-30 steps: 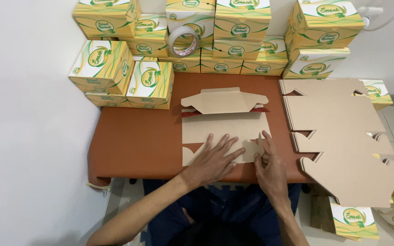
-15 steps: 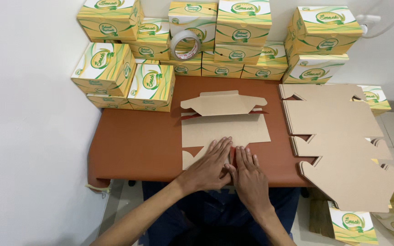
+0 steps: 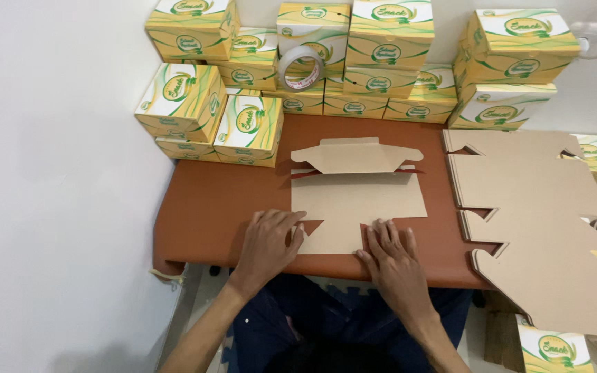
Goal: The person assembles flat cardboard pieces into small rectangular boxes by folding the flaps and tucking them into slots. They repeat this process for multiple boxes, placing the finished ones on the table.
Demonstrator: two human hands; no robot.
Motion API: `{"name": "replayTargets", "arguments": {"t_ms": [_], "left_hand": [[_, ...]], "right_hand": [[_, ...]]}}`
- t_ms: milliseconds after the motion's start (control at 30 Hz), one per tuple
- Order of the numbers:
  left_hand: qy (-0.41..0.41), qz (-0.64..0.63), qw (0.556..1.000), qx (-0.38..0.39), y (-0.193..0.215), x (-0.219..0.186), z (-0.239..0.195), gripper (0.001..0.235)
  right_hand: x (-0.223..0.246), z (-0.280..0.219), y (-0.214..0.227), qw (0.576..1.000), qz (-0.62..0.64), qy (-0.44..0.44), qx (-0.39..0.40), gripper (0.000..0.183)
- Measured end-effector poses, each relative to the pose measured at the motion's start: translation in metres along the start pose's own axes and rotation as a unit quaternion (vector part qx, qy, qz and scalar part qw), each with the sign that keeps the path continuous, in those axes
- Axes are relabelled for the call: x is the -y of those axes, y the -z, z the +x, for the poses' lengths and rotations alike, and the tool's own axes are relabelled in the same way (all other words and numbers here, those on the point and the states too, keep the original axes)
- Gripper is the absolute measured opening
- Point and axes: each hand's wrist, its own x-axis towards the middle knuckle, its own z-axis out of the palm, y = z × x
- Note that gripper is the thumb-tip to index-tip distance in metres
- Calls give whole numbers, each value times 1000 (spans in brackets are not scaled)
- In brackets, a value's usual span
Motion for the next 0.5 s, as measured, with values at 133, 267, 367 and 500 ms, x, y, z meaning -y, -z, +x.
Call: {"name": "replayTargets", "arguments": {"t_ms": [133,267,367,500], "left_hand": [[8,11,999,31,-1,1,-8,26],[6,18,998,66,-3,4,3,24],[41,8,990,138,0,0,20,28],[304,-58,908,282,38,-38,46,43]], "right_hand": [[-5,-2,5,999,10,39,25,63],[-3,-1,8,998,-12,44,46,60],[-1,1,11,998,-17,43,35,59],[-2,0,12,998,-9,46,39,59]]}}
